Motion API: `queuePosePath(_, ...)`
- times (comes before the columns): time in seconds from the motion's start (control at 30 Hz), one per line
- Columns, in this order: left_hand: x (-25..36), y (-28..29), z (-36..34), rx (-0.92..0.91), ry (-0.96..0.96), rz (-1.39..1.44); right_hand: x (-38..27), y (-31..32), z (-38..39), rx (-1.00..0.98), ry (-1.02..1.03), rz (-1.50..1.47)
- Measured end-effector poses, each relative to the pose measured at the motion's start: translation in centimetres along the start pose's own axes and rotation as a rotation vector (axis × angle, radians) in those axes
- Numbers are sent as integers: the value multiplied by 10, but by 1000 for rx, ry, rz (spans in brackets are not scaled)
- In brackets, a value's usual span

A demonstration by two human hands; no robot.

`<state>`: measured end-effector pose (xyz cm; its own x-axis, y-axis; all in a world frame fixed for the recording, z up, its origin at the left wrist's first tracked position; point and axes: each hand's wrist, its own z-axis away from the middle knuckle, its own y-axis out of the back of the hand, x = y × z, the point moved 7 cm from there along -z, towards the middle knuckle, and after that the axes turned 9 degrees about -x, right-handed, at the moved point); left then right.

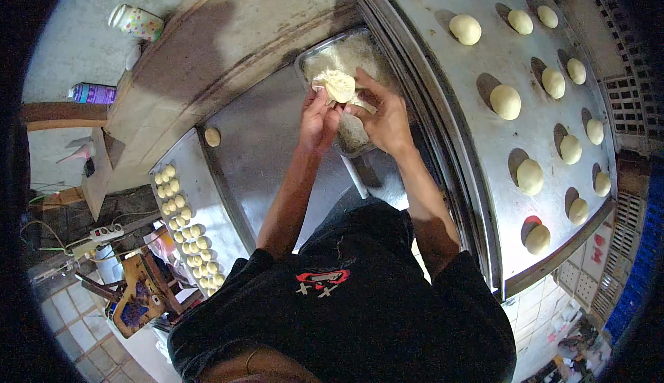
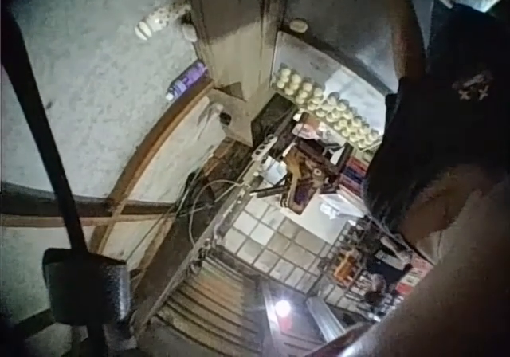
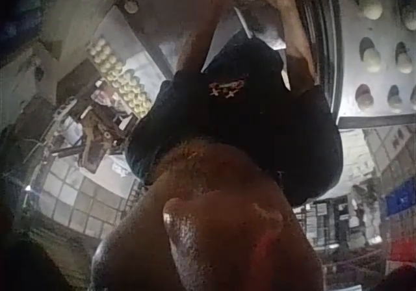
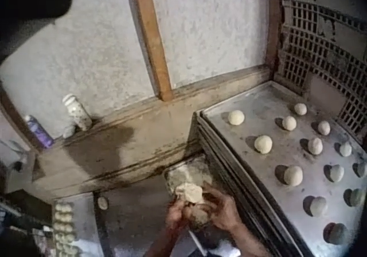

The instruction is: Dipping dough balls in a coating and then rolling them flat with a rolling pin.

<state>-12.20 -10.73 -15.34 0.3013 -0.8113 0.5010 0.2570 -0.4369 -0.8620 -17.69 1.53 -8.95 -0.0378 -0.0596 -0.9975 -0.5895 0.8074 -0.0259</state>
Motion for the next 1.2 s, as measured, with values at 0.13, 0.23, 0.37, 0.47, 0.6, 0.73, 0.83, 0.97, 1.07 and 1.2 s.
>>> queuePosePath(0.13,18,-2,10,-19,-46,-426,-15,-1,1,-21,-7,388)
queuePosePath(0.23,50,-29,22,-128,-249,-1137,-29,-4,0,-79,176,499)
queuePosePath(0.37,64,-66,33,-371,-273,-1501,0,1,-1,-79,-79,7)
queuePosePath(0.47,63,-66,39,-464,-167,-1581,-1,-2,0,-166,-147,7)
queuePosePath(0.6,67,-48,33,-337,-191,-1456,-9,-6,3,-176,-48,315)
queuePosePath(0.73,67,-33,33,-217,-185,-1402,-60,-25,12,-223,396,690)
queuePosePath(0.83,65,-27,40,-41,-162,-1175,-28,-15,8,-153,-24,304)
queuePosePath(0.97,77,-57,47,-253,-299,-1268,-27,-11,9,-148,15,435)
queuePosePath(1.07,85,-64,54,-260,-371,-1500,-16,-17,12,-192,-45,21)
queuePosePath(1.2,89,-46,58,-151,-123,-1254,-39,-25,18,-297,-8,203)
